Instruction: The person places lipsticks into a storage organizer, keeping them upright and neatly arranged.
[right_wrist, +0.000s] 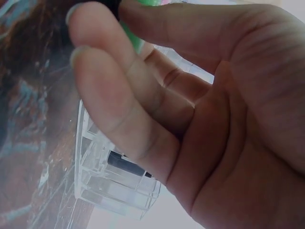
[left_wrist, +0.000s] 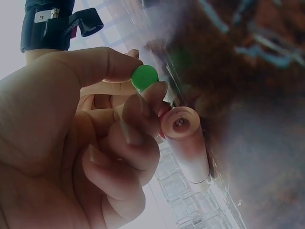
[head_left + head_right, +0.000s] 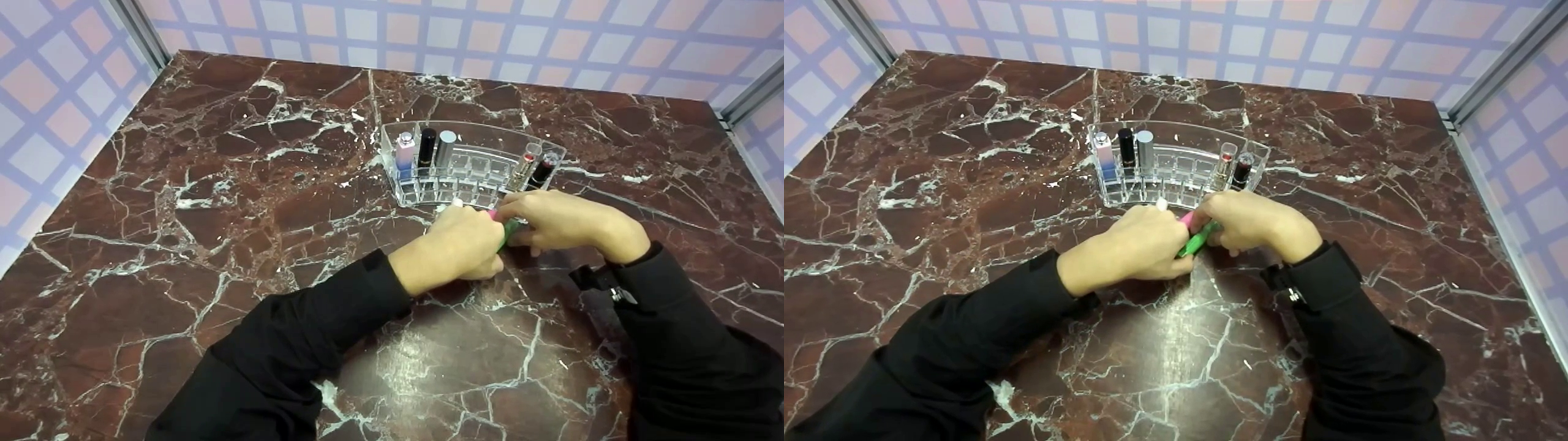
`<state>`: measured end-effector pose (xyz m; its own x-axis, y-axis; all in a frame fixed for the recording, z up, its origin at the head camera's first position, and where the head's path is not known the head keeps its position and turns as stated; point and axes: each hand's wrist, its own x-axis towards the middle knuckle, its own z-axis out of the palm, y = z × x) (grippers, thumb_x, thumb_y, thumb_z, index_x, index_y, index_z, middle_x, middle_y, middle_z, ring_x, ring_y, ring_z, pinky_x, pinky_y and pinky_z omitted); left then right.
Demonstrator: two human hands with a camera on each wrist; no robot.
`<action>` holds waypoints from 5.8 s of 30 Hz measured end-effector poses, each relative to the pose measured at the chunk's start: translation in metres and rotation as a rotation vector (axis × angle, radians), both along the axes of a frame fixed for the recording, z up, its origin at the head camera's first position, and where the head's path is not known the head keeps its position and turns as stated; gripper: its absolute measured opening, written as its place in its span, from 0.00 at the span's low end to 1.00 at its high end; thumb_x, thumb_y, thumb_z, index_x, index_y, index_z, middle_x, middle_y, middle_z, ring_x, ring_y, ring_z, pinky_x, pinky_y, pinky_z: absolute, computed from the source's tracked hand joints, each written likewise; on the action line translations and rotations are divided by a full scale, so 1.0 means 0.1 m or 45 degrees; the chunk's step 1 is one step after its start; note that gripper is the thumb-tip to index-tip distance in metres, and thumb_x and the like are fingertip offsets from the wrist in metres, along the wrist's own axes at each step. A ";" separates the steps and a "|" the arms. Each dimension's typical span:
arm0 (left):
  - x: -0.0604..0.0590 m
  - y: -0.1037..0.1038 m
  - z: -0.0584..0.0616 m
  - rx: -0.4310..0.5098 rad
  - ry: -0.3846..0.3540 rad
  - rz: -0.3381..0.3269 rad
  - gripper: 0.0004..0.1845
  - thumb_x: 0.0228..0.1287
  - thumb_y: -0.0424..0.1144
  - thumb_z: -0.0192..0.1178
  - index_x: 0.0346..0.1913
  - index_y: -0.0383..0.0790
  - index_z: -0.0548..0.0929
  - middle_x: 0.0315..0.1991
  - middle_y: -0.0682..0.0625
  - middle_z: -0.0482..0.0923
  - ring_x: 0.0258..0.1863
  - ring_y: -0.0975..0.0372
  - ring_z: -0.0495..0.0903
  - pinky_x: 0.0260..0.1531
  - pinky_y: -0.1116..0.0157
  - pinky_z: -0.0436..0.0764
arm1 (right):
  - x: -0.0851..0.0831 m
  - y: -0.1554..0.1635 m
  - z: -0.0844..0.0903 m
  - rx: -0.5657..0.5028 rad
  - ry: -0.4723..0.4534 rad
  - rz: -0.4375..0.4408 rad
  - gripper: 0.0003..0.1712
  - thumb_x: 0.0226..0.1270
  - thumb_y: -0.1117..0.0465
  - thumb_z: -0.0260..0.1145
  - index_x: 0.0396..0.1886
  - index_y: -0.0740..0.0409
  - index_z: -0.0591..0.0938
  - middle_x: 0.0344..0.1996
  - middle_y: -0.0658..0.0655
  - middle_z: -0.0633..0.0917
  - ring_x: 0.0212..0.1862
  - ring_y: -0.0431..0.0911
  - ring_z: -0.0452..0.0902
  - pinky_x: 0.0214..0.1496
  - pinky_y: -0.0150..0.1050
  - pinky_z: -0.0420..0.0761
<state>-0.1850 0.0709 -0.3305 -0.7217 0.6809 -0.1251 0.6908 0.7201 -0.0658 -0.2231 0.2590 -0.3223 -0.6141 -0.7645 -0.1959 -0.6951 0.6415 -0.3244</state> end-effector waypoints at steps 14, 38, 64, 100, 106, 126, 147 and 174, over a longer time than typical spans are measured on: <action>0.00 -0.01 0.01 0.021 0.021 -0.002 0.15 0.67 0.53 0.57 0.28 0.48 0.81 0.30 0.52 0.80 0.27 0.59 0.79 0.27 0.61 0.80 | 0.01 0.01 0.03 -0.015 -0.004 -0.003 0.22 0.62 0.70 0.70 0.57 0.59 0.83 0.54 0.56 0.83 0.30 0.35 0.81 0.52 0.49 0.83; -0.09 -0.12 0.16 0.121 -0.053 0.102 0.18 0.66 0.50 0.58 0.21 0.50 0.67 0.23 0.53 0.71 0.23 0.59 0.73 0.21 0.63 0.77 | -0.01 0.08 0.10 -0.183 0.204 0.043 0.13 0.67 0.65 0.71 0.51 0.56 0.85 0.47 0.50 0.82 0.28 0.33 0.79 0.40 0.40 0.83; -0.23 -0.34 0.35 0.106 -0.244 0.176 0.15 0.74 0.54 0.58 0.37 0.47 0.83 0.29 0.55 0.79 0.25 0.61 0.75 0.24 0.66 0.75 | 0.02 0.09 0.21 -0.249 0.101 -0.168 0.13 0.69 0.65 0.69 0.52 0.54 0.84 0.44 0.50 0.85 0.24 0.39 0.82 0.24 0.33 0.80; -0.43 -0.53 0.38 0.337 -0.230 0.212 0.15 0.77 0.53 0.55 0.50 0.47 0.83 0.34 0.53 0.79 0.25 0.63 0.72 0.24 0.65 0.74 | -0.01 0.05 0.23 -0.425 0.502 -0.311 0.16 0.71 0.62 0.69 0.55 0.60 0.83 0.37 0.51 0.84 0.30 0.39 0.74 0.32 0.35 0.75; -0.43 -0.53 0.38 0.338 -0.232 0.219 0.14 0.77 0.53 0.55 0.51 0.48 0.83 0.35 0.53 0.79 0.27 0.62 0.73 0.26 0.65 0.75 | 0.00 0.07 0.23 -0.452 0.429 -0.287 0.17 0.69 0.66 0.69 0.57 0.59 0.82 0.38 0.51 0.84 0.23 0.36 0.78 0.31 0.30 0.79; -0.44 -0.52 0.39 0.410 -0.216 0.240 0.14 0.76 0.51 0.56 0.52 0.45 0.82 0.32 0.54 0.78 0.22 0.65 0.69 0.20 0.69 0.72 | -0.03 0.09 0.21 -0.473 0.505 -0.267 0.15 0.70 0.68 0.68 0.54 0.59 0.82 0.40 0.52 0.84 0.27 0.38 0.76 0.31 0.31 0.76; -0.40 -0.41 0.31 0.365 -0.281 0.134 0.12 0.77 0.47 0.55 0.44 0.42 0.82 0.29 0.52 0.76 0.19 0.66 0.70 0.17 0.71 0.70 | 0.03 0.07 0.29 -0.600 0.173 -0.299 0.19 0.77 0.66 0.59 0.65 0.59 0.77 0.46 0.57 0.84 0.22 0.39 0.82 0.22 0.32 0.80; -0.57 -0.21 0.34 0.457 -0.258 0.181 0.12 0.76 0.47 0.56 0.42 0.44 0.83 0.30 0.53 0.78 0.22 0.65 0.72 0.20 0.70 0.72 | -0.05 0.00 0.40 -0.548 0.279 -0.372 0.14 0.79 0.58 0.58 0.56 0.59 0.79 0.43 0.53 0.84 0.26 0.40 0.80 0.33 0.29 0.79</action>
<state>-0.2421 0.0503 -0.2964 -0.7968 0.6024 -0.0469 0.5562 0.7615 0.3328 -0.2282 0.2591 -0.2824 -0.8036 -0.5393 0.2517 -0.5889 0.6593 -0.4675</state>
